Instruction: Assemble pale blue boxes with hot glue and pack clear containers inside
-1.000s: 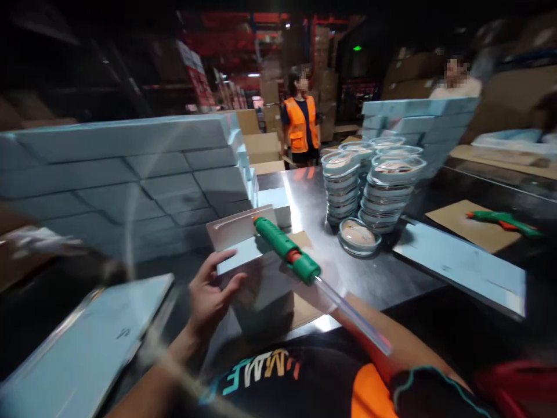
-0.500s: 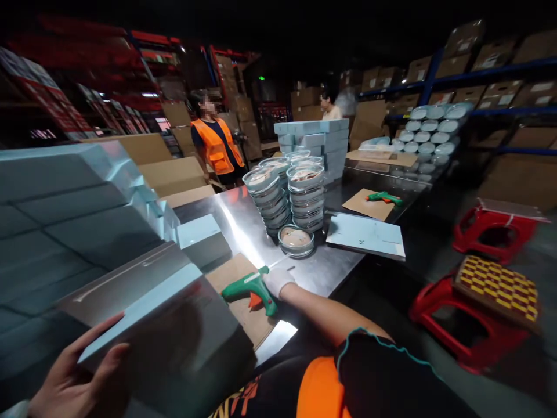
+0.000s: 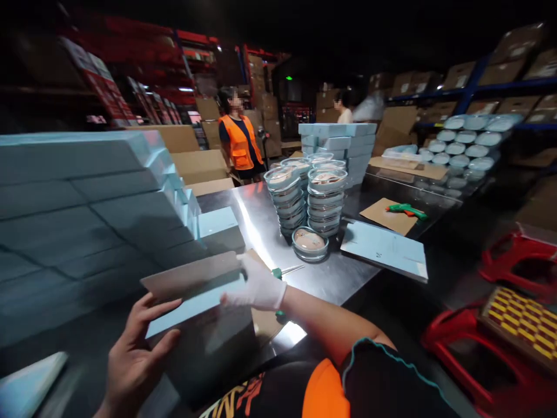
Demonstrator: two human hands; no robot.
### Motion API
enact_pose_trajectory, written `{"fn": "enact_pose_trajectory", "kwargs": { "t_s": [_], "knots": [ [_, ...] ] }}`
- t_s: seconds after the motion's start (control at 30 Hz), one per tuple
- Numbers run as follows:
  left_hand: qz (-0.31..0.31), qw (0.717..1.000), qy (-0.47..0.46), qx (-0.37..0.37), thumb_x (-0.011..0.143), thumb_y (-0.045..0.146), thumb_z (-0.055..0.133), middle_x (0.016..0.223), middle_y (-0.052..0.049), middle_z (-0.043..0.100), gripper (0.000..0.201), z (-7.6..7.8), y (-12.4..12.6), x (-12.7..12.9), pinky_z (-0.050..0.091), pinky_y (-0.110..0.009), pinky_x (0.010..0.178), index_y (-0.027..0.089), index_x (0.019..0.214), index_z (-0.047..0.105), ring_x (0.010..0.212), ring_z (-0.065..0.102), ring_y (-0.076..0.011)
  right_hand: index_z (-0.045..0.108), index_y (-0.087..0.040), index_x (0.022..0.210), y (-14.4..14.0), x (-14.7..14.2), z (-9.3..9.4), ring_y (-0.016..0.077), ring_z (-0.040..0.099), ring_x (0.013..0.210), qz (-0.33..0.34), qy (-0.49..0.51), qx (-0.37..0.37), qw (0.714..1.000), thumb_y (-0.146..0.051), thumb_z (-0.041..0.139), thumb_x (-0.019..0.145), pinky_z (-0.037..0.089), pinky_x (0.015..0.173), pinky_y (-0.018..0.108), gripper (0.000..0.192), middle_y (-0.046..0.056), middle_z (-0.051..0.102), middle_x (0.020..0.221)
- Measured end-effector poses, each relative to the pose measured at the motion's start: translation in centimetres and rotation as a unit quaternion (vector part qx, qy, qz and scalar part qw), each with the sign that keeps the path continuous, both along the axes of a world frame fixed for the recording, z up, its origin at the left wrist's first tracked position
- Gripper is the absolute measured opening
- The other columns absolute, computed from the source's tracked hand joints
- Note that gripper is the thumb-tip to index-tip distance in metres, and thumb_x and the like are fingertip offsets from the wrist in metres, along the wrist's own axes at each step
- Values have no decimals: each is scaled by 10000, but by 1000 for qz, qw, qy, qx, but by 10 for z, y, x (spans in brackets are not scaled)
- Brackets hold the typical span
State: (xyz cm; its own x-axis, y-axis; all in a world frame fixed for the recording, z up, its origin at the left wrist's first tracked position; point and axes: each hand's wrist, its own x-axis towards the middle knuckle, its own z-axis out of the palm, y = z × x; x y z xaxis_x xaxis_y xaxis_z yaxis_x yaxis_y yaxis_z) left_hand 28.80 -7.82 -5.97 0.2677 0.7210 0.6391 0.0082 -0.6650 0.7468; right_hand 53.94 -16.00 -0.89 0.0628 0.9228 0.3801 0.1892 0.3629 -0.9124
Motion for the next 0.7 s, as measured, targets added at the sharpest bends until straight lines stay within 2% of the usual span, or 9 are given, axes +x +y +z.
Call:
{"fn": "enact_pose_trajectory", "kwargs": {
  "t_s": [0.07,0.13,0.17,0.23,0.33,0.43,0.57,0.63,0.7],
  "knots": [
    [-41,994,-94,28,820,355,923,1306,-70,769,465,6,1,6,623,-369,1056,267,1221,708,1267,747,-277,630,-217,1343,-3,11,-13,375,625,1386,23,-35,57,997,-613,1022,603,497,1174,521,926,181,622,1523],
    [-96,984,-137,57,841,255,916,1232,-52,794,553,15,3,11,630,-356,1038,295,1329,660,1198,777,-241,646,-243,1318,-7,17,-22,369,528,1525,27,-79,117,990,-570,1004,695,448,1226,537,789,201,504,1665],
    [-121,982,-123,72,861,247,904,1211,-56,795,527,21,5,12,626,-349,1042,292,1336,681,1202,773,-235,659,-254,1314,-10,18,-25,347,512,1551,37,-95,134,986,-544,954,792,441,1236,535,665,196,487,1688],
    [-156,981,-62,97,912,314,872,1240,-89,779,341,32,7,12,614,-355,1072,263,1237,782,1258,746,-249,686,-274,1338,-17,15,-25,302,534,1545,53,-106,148,982,-498,814,965,454,1235,516,454,177,505,1689],
    [-200,973,-41,107,934,433,846,1260,-125,792,283,40,9,11,612,-479,1103,259,1157,835,1275,743,-309,725,-286,1365,-22,9,-17,288,547,1538,53,-121,152,980,-458,722,1043,463,1243,517,365,160,521,1684],
    [-204,970,-64,114,935,389,850,1188,-123,828,235,38,13,14,621,-538,1084,263,1134,851,1256,760,-325,750,-285,1359,-19,8,-9,292,580,1508,54,-139,156,977,-386,717,1052,481,1235,550,325,164,598,1614],
    [-193,971,-63,126,949,376,836,1186,-119,843,228,37,20,11,626,-530,1083,274,1152,851,1243,771,-305,758,-316,1374,-13,13,-6,269,640,1444,55,-137,161,976,-289,719,1050,540,1194,509,328,145,654,1555],
    [-189,972,-23,138,965,412,812,1207,-133,841,246,46,21,2,619,-540,1095,258,1154,843,1269,760,-313,751,-326,1399,-13,12,-7,269,646,1437,43,-155,165,973,-281,710,1055,556,1180,494,349,139,650,1562],
    [-172,968,64,173,957,445,812,1258,-151,828,267,63,18,-9,575,-575,1151,237,1122,837,1386,690,-350,684,-338,1502,-15,4,-8,285,618,1469,28,-201,192,960,-301,701,1060,543,1197,514,444,145,612,1605]
  ]
}}
